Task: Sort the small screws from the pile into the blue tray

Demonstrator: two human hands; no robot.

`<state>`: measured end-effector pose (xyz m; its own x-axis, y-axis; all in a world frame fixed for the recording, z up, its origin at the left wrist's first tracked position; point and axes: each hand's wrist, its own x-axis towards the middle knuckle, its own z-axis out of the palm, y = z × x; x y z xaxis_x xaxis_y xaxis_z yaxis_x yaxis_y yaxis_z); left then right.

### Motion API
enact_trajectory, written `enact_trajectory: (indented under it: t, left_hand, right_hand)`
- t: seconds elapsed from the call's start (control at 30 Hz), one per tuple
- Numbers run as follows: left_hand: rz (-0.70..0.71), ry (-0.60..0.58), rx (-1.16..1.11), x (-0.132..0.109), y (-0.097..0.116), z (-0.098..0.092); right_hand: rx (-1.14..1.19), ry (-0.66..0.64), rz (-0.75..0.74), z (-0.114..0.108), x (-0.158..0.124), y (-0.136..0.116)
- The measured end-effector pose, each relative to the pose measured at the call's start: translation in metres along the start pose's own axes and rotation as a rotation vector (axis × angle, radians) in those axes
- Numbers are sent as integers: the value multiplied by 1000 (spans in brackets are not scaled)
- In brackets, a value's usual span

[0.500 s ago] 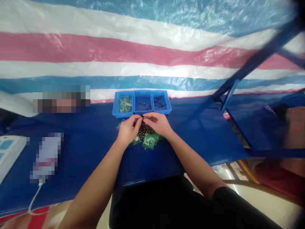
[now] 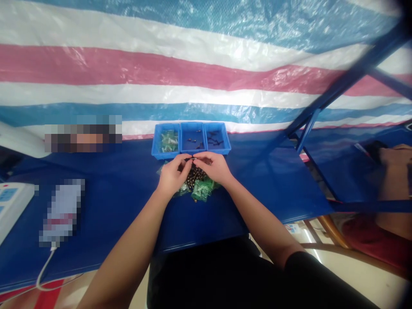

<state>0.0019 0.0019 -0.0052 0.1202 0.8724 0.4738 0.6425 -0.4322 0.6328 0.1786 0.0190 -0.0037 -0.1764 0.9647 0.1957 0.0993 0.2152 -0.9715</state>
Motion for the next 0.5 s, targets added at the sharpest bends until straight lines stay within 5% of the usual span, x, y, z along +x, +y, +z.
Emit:
enact_trajectory:
  t: [0.5]
  left_hand:
    - [-4, -44, 18, 1, -1, -1]
  right_hand:
    - [0, -1, -14, 0, 0, -3]
